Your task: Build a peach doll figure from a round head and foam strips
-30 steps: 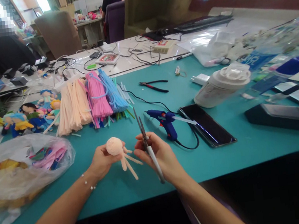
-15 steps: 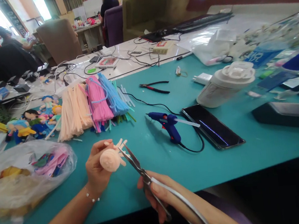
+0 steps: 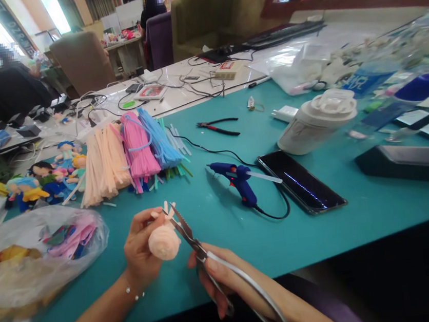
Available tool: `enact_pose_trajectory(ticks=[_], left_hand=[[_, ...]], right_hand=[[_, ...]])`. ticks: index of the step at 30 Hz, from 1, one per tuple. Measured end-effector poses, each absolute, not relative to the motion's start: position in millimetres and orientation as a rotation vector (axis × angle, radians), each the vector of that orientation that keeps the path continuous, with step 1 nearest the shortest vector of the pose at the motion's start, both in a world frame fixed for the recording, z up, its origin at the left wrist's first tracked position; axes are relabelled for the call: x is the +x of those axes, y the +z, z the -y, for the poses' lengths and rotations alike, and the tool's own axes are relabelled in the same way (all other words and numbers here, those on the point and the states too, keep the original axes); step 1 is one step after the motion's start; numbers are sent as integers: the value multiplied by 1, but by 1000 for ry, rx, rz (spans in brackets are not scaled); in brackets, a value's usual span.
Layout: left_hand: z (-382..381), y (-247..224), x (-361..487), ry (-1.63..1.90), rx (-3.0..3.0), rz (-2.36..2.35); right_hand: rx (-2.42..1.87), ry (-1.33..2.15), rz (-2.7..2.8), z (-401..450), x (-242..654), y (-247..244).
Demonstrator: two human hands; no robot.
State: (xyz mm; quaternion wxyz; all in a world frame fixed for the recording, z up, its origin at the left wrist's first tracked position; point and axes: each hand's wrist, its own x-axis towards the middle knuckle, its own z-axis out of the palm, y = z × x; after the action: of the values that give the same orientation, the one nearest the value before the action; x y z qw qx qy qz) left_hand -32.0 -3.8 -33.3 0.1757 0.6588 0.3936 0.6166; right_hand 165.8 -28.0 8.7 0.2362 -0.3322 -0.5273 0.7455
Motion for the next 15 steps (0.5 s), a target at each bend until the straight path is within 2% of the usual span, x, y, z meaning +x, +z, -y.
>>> enact_pose_trajectory(ticks=[15], left_hand=[[1,-29,-28,1627,1934,-1110]], right_hand=[[-1056,1835,1458,24,162,15]])
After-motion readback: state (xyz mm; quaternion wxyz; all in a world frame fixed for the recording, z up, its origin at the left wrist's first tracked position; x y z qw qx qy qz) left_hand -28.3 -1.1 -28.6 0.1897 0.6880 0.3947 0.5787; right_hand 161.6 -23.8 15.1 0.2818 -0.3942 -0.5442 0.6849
